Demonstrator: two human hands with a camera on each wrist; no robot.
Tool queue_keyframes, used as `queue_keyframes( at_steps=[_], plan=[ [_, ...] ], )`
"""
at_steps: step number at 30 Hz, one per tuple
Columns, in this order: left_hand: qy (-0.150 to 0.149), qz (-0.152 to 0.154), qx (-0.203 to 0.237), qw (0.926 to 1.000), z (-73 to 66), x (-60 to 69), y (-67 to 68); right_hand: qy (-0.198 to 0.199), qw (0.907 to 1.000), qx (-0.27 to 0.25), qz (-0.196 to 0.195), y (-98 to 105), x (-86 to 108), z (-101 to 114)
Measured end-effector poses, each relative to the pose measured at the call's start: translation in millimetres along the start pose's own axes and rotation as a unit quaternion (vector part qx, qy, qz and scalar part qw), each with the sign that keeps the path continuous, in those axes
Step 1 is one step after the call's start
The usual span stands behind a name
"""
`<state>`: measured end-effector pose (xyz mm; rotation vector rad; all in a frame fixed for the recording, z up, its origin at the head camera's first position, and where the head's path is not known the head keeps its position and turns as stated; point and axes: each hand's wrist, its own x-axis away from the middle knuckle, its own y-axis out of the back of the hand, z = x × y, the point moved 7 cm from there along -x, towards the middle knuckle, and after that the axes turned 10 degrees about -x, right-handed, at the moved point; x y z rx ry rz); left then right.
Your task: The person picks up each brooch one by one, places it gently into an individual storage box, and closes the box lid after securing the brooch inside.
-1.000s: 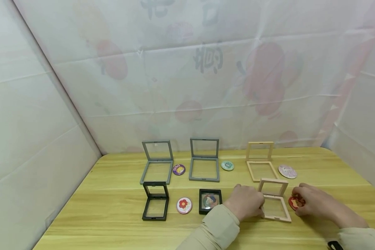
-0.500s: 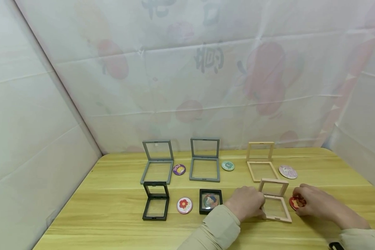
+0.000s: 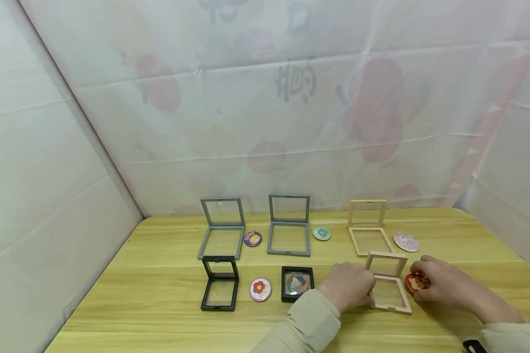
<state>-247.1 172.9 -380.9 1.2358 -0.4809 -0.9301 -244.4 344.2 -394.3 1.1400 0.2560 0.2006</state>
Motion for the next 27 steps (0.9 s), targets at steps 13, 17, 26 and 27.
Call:
queue_keyframes(
  at_steps=[13, 17, 26, 27],
  plan=[
    [0.005, 0.007, 0.0, 1.0, -0.5, -0.3, 0.0, 0.017, 0.9999, -0.002, -0.003, 2, -1.3, 6],
    [0.007, 0.012, -0.002, 0.9999, -0.3, -0.6, -0.4, 0.016, 0.9999, -0.004, -0.003, 2, -0.6, 8],
    [0.014, 0.01, -0.013, 0.9998, -0.3, -0.7, 0.4, 0.049, 0.9985, -0.027, 0.003, 1, -0.5, 13],
    [0.016, 0.011, -0.013, 0.9997, 0.0, -0.9, 0.5, 0.05, 0.9983, -0.028, 0.004, 1, -0.9, 14]
  ],
)
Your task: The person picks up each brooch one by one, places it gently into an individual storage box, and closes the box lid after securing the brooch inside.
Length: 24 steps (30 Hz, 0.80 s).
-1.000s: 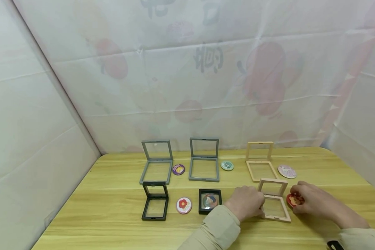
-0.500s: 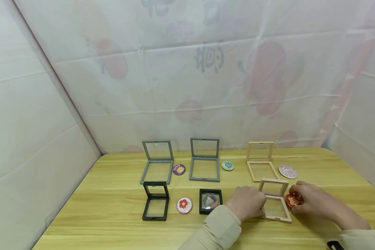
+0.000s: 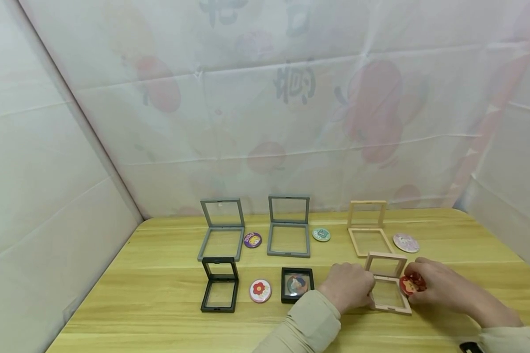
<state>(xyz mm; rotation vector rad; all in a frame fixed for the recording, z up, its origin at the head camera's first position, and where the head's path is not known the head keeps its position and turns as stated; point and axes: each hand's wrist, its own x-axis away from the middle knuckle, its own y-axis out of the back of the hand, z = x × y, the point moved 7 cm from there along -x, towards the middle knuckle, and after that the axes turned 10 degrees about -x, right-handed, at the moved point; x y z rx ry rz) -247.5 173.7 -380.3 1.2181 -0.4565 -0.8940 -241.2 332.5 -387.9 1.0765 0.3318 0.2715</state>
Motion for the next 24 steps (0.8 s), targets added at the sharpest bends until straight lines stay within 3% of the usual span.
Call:
queue_keyframes(
  at_steps=[10, 18, 24],
  plan=[
    [0.002, 0.007, 0.007, 1.0, 0.8, -0.9, -0.8, 0.019, 0.9997, -0.018, 0.0, -1, 0.1, 5],
    [0.005, 0.006, 0.007, 0.9999, 1.5, -1.3, -0.6, 0.009, 0.9985, -0.05, 0.02, -4, -0.4, 10],
    [0.008, 0.005, 0.004, 0.9999, 1.1, -2.0, -1.0, 0.012, 0.999, -0.04, 0.013, -4, 0.0, 13]
  ],
)
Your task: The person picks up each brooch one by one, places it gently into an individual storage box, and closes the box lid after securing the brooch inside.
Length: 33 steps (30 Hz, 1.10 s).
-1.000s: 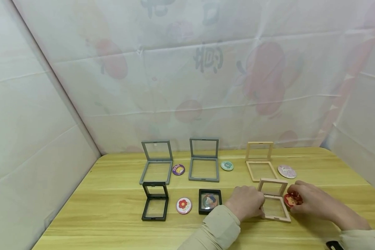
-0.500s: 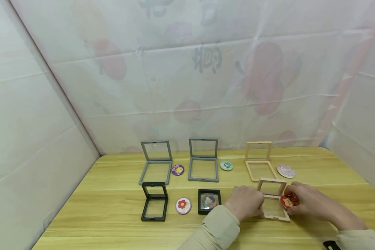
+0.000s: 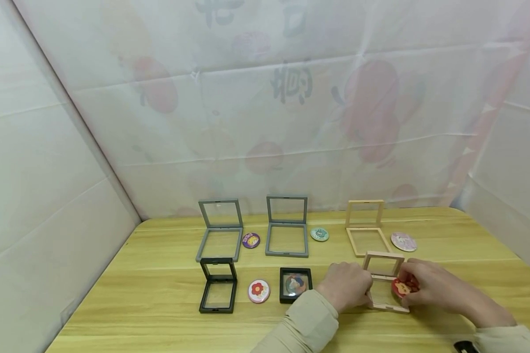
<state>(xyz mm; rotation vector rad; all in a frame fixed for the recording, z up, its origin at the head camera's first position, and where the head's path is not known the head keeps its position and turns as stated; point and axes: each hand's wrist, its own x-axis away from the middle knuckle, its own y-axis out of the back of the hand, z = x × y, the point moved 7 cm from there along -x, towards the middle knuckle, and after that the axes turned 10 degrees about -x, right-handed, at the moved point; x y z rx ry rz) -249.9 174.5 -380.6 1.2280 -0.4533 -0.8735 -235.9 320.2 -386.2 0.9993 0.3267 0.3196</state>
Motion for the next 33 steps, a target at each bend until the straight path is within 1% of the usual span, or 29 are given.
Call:
queue_keyframes(
  at_steps=[2, 7, 13, 21, 28, 33],
  plan=[
    [0.001, 0.0, -0.001, 1.0, -0.1, -0.1, -0.2, 0.004, 1.0, 0.002, -0.002, -1, 0.0, 1],
    [0.002, 0.005, 0.004, 1.0, -0.2, -0.2, -0.9, 0.034, 0.9993, -0.003, -0.016, -3, 0.1, 5],
    [0.004, 0.01, 0.007, 0.9999, 0.2, 0.1, -1.4, 0.026, 0.9992, -0.031, 0.002, -2, -3.2, 11],
    [0.003, 0.003, 0.006, 1.0, 0.2, 0.3, -0.6, 0.027, 0.9981, -0.052, 0.017, -8, -4.3, 14],
    [0.0, 0.004, 0.006, 1.0, 0.2, 0.2, -0.5, 0.039, 0.9982, -0.043, 0.019, -11, -7.3, 19],
    [0.0, 0.005, 0.006, 1.0, 0.2, 0.0, -0.9, 0.036, 0.9986, -0.032, 0.019, -12, -8.5, 21]
  ],
)
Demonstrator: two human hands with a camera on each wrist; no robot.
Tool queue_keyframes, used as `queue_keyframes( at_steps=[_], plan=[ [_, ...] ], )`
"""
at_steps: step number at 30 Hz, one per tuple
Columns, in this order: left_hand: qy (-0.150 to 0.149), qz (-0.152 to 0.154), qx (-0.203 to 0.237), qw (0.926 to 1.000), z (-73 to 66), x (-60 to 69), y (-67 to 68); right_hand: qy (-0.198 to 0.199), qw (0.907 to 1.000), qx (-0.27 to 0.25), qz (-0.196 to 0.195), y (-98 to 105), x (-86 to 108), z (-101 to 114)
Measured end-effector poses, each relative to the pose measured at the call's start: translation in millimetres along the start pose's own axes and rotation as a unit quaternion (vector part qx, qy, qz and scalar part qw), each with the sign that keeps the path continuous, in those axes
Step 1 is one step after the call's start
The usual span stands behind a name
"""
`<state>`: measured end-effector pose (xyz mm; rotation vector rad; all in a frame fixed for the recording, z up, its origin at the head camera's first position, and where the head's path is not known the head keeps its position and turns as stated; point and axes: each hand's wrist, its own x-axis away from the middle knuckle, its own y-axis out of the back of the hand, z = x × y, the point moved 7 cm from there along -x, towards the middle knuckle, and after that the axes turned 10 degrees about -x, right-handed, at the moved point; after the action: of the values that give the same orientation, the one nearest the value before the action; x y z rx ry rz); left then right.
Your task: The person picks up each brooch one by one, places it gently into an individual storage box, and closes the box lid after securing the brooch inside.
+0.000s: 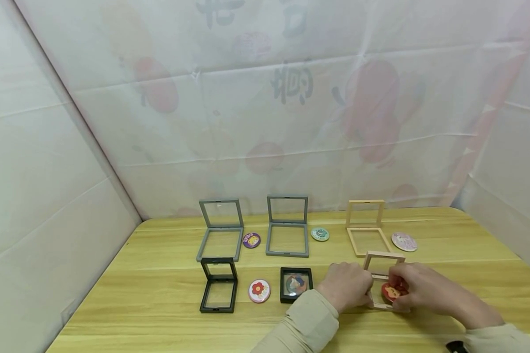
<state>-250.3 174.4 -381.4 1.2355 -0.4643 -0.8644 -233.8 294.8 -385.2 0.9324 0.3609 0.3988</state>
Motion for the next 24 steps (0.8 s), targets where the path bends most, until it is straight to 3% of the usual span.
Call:
queue_keyframes(
  at_steps=[11, 19, 24],
  plan=[
    [-0.003, 0.008, -0.01, 0.9999, 0.0, -1.2, -0.2, 0.029, 0.9989, 0.033, -0.019, -5, -3.0, 10],
    [-0.002, 0.008, -0.011, 0.9999, -0.4, 0.0, -0.6, 0.018, 0.9973, 0.063, -0.034, -9, -3.6, 12],
    [0.0, 0.004, -0.005, 1.0, 0.2, 0.3, -0.2, 0.041, 0.9937, 0.084, -0.062, -10, -3.2, 15]
  ],
)
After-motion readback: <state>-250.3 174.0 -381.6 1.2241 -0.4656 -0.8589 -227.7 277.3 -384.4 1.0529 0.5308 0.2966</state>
